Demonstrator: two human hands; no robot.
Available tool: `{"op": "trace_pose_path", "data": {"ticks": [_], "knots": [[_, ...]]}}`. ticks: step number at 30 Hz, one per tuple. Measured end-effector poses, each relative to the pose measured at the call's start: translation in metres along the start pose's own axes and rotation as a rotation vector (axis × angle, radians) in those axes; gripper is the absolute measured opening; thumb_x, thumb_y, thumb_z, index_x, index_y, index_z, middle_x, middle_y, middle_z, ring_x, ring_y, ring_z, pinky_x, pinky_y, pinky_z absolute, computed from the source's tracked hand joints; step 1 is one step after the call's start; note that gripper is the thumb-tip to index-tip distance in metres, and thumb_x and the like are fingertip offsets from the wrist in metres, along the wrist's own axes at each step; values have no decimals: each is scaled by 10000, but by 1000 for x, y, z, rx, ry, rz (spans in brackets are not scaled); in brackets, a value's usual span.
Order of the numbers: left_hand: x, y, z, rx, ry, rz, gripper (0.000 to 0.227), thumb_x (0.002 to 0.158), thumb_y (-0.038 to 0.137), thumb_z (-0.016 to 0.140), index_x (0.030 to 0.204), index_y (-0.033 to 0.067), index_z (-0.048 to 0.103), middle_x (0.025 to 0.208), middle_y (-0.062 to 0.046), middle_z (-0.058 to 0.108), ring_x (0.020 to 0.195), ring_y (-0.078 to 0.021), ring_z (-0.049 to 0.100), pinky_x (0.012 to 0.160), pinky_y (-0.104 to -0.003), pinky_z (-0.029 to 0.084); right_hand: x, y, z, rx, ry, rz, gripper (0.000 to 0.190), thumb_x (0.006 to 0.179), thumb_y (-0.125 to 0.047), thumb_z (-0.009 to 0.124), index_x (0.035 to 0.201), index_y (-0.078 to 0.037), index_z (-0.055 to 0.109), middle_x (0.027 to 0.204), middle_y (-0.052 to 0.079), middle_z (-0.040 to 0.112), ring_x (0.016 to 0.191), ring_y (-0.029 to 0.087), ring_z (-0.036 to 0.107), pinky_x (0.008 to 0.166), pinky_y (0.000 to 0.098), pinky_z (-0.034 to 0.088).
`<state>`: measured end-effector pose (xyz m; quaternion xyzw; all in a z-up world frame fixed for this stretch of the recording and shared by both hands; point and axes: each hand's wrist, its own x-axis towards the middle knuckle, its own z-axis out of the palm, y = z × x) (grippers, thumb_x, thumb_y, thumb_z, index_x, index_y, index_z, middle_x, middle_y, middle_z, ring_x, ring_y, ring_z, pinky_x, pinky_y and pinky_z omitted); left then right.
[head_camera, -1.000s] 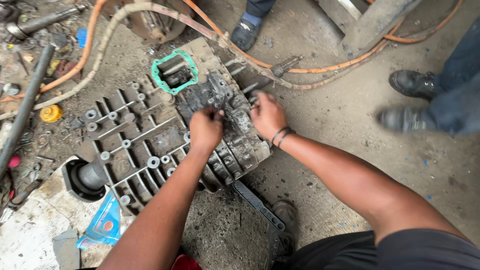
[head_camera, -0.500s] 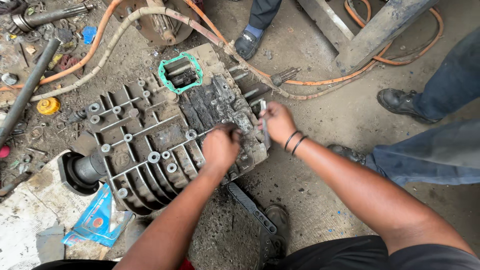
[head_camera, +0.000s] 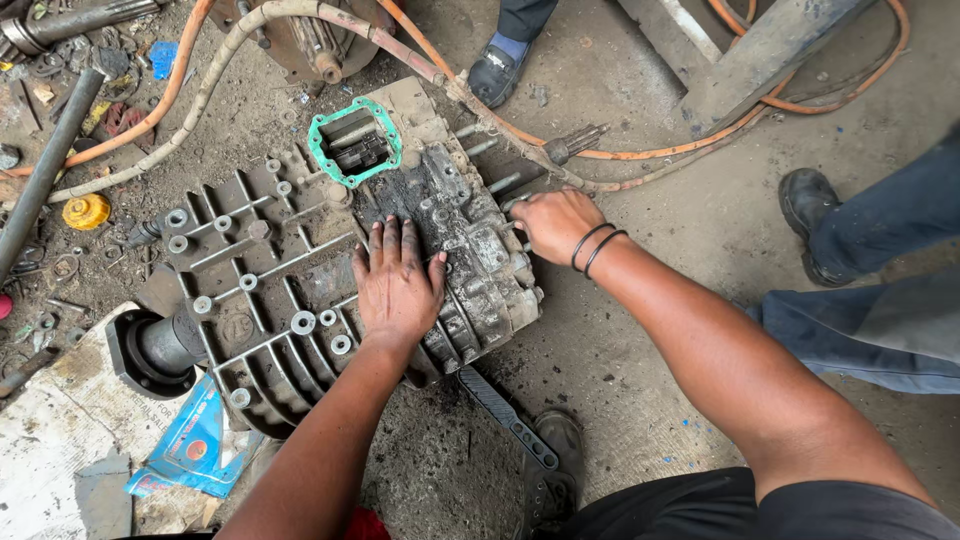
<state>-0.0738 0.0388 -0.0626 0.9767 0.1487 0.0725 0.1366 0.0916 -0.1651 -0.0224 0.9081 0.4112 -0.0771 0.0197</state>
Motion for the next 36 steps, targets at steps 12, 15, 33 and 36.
{"op": "trace_pose_path", "data": {"ticks": [12,15,33,36], "knots": [[-5,9,3,24,11,54,794,988,577,432,1511,-20,434,1600,-235,373,1510,-443,240,1154,-639,177,-2,-8,9,41,72,-2,147,930,-216,633,875,-112,720,851,146,750,785,370,721,832,530,547],[-7,8,4,5,20,52,801,988,583,442,1510,-23,440,1603,-233,380,1513,-450,245,1161,-643,176,5,-4,18,39,106,-79,98,882,-146,631,878,-123,726,866,133,754,801,355,725,866,529,538],[-8,9,4,45,32,54,793,1003,577,417,1515,-28,441,1589,-226,403,1513,-423,263,1176,-628,166,-19,6,10,-174,146,-154,151,819,-29,585,923,-86,678,829,134,708,803,299,716,758,477,572],[-8,9,2,45,27,56,794,1001,578,414,1517,-24,433,1591,-220,396,1512,-420,256,1171,-628,166,-16,-3,14,-132,225,-107,144,781,-63,623,913,-78,678,832,146,714,780,328,718,674,470,571]]}}
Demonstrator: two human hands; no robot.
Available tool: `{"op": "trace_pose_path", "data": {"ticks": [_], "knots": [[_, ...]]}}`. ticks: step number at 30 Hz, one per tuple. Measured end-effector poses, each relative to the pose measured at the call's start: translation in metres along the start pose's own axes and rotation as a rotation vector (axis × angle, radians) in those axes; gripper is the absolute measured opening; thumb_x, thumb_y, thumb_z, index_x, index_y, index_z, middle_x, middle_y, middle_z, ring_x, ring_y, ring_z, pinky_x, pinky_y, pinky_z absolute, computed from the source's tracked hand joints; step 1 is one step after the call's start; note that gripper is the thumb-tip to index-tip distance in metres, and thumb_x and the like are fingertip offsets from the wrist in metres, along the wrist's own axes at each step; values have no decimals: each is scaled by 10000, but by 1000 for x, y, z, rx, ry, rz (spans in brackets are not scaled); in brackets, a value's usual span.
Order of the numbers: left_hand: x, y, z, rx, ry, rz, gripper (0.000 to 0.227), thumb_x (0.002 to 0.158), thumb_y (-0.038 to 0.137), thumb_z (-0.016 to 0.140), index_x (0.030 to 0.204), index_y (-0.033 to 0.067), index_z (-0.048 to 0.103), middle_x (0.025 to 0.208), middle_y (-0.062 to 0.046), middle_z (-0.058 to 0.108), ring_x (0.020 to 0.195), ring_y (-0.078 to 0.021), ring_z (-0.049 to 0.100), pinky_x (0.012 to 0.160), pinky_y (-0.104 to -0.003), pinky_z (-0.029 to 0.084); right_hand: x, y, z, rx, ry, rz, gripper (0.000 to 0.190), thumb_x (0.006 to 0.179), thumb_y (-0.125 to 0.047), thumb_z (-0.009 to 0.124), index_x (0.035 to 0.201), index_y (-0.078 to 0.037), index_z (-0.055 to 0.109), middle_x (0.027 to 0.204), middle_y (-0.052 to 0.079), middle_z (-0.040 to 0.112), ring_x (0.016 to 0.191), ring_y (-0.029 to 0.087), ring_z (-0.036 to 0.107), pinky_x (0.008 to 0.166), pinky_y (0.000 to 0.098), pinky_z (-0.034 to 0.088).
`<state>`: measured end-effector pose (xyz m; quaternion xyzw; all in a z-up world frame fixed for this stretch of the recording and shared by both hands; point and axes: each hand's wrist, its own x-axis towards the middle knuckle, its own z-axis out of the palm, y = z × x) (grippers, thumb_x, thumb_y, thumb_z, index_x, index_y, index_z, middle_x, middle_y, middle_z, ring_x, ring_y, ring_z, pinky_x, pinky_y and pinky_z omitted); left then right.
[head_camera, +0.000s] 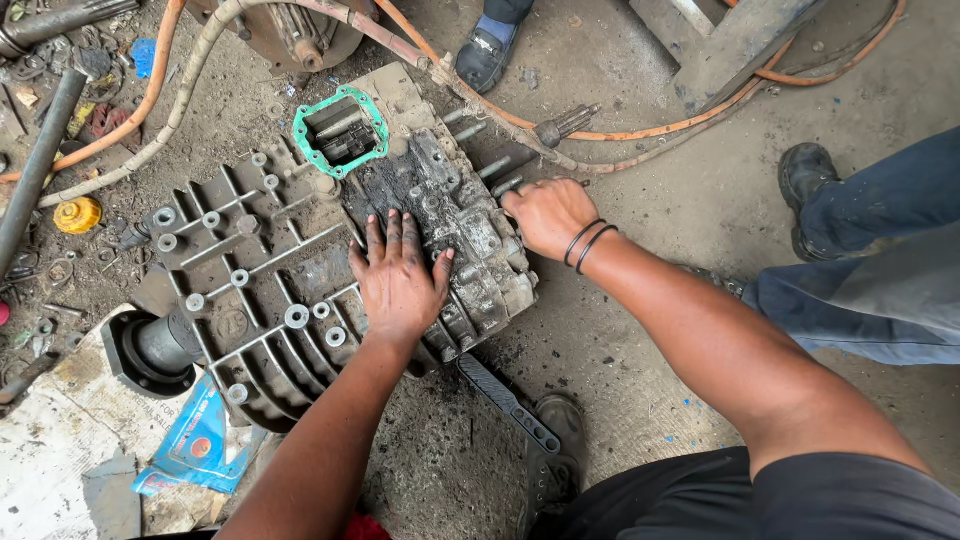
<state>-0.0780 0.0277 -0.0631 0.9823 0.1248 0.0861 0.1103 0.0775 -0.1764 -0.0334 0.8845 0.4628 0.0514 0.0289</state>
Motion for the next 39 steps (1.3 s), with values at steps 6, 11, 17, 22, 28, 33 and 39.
{"op": "trace_pose_path", "data": {"ticks": [6,11,17,22,28,33,39], "knots": [[0,1,2,-28,7,-22,789,987,575,440,1508,-17,450,1591,-215,405,1515,-411,260,1168,-628,167,3,-8,1,240,-158,275,126,954,-201,606,949,-112,695,823,169,727,804,353,716,726,513,544],[1,1,2,-33,18,-14,784,986,568,465,1499,-24,472,1583,-219,423,1516,-413,271,1173,-625,168,7,-6,20,425,-128,374,146,959,-245,616,937,-136,711,857,149,736,828,356,708,766,516,536],[2,1,2,-28,20,-22,790,975,581,469,1486,-21,480,1574,-212,435,1509,-415,276,1170,-627,170,11,-11,20,327,-113,310,182,987,-253,626,898,-125,719,796,139,730,800,340,701,754,502,531],[0,-1,4,-46,63,-10,788,985,590,465,1471,-30,506,1558,-215,461,1502,-420,305,1174,-623,177,11,-10,2,160,-67,128,120,830,-178,656,915,-134,729,794,125,727,741,325,709,649,473,547],[-3,-1,8,-39,77,-12,764,994,570,453,1471,-24,513,1562,-201,467,1504,-414,307,1172,-626,182,20,-3,-14,-134,-78,-212,161,848,-144,589,933,-130,725,837,121,734,790,296,726,700,446,569],[0,0,5,-42,99,1,746,997,552,447,1471,-21,516,1558,-197,473,1503,-409,311,1176,-619,182,0,-2,-20,-56,-110,-169,171,852,-106,568,953,-113,705,818,134,721,771,306,722,682,463,567],[-2,1,2,-53,52,-25,730,1012,554,433,1466,-11,520,1559,-193,472,1504,-396,312,1186,-603,187,-1,9,-13,-58,-25,-79,176,833,-73,568,961,-101,683,841,149,720,791,305,723,647,449,574]]}}
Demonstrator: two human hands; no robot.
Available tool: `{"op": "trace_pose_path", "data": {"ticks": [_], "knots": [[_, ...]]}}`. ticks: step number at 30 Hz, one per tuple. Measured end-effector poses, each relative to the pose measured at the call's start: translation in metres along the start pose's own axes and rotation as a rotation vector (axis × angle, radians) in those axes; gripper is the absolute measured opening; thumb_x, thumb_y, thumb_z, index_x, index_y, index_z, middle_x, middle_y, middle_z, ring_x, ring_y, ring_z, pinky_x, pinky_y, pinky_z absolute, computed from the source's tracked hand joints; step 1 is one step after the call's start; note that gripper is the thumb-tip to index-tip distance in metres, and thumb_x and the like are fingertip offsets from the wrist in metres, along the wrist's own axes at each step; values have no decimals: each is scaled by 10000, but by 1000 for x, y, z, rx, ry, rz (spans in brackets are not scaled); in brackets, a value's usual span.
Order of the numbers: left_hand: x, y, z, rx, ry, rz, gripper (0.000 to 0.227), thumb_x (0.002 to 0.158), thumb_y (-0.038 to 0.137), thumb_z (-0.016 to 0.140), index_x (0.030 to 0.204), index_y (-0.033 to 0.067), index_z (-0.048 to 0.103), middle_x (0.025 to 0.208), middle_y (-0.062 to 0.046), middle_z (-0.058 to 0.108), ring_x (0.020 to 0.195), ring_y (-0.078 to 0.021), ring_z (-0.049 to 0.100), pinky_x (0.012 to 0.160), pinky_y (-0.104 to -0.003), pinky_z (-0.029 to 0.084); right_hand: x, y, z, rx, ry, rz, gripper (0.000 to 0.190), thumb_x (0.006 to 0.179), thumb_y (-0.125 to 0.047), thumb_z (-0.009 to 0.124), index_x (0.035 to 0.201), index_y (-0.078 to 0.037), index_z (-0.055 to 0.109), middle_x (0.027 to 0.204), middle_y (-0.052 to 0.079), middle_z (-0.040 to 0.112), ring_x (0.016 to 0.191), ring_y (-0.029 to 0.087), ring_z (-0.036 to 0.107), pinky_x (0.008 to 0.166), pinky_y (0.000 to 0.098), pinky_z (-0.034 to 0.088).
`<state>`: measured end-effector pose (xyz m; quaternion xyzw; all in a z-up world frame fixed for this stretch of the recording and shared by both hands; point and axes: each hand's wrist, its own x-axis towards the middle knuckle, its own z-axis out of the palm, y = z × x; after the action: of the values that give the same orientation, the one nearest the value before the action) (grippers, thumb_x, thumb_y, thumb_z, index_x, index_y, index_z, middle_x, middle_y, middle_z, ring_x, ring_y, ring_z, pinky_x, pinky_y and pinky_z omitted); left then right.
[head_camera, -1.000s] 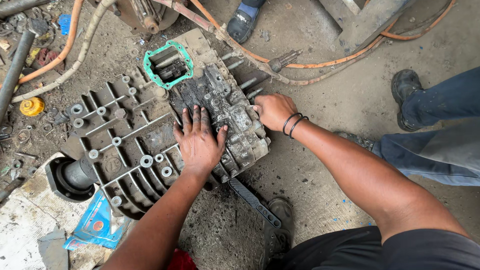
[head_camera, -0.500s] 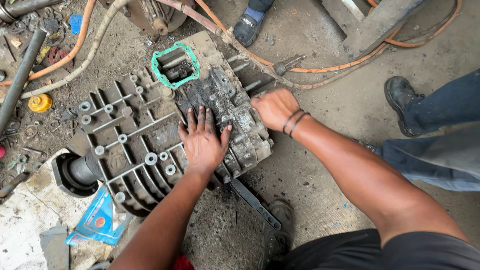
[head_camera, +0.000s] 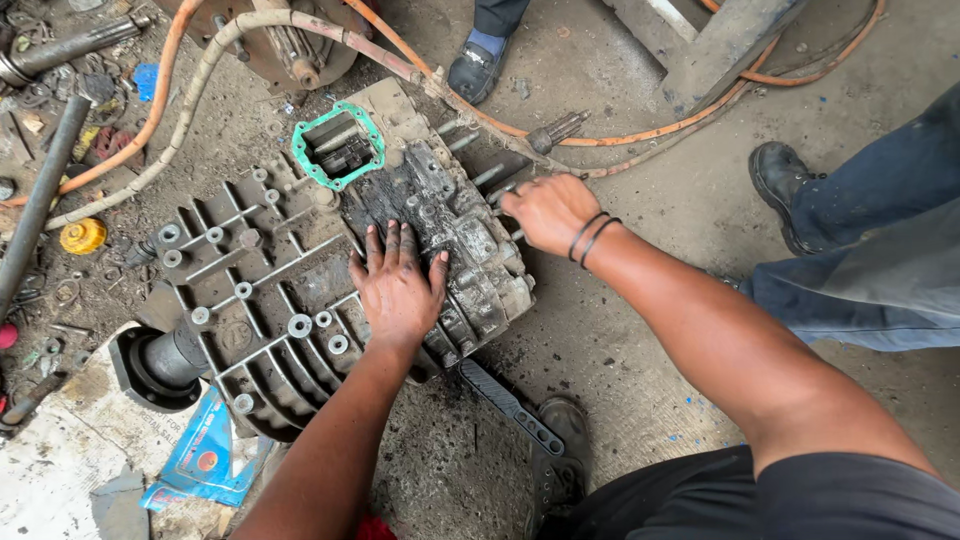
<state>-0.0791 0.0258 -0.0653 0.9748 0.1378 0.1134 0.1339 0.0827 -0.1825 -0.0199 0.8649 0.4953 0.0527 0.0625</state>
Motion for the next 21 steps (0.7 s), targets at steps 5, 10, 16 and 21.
{"op": "trace_pose_path", "data": {"ticks": [5,10,16,21], "knots": [[1,0,-1,-4,40,20,719,1007,542,445,1451,-17,532,1539,-202,487,1488,-408,331,1167,-611,188,17,-9,12,80,-7,62,117,857,-85,582,943,-102,660,776,145,708,727,323,712,615,473,556],[0,-1,-2,-12,37,11,699,1010,529,456,1443,-13,547,1530,-199,511,1485,-417,354,1184,-610,192,8,-22,24,232,-251,246,143,1006,-128,497,1037,-120,637,696,129,688,637,301,717,604,467,557],[0,-1,-1,-19,51,23,697,1021,524,455,1441,-24,555,1529,-209,506,1481,-420,354,1183,-613,193,16,-16,6,187,-424,147,193,1032,-181,471,1031,-177,664,746,131,708,672,292,732,575,466,573],[-1,0,1,-27,47,12,690,1019,518,452,1437,-21,554,1533,-204,499,1492,-414,341,1176,-613,191,6,-5,-10,199,-193,90,150,965,-249,579,962,-157,697,780,144,725,708,355,702,629,523,533]]}}
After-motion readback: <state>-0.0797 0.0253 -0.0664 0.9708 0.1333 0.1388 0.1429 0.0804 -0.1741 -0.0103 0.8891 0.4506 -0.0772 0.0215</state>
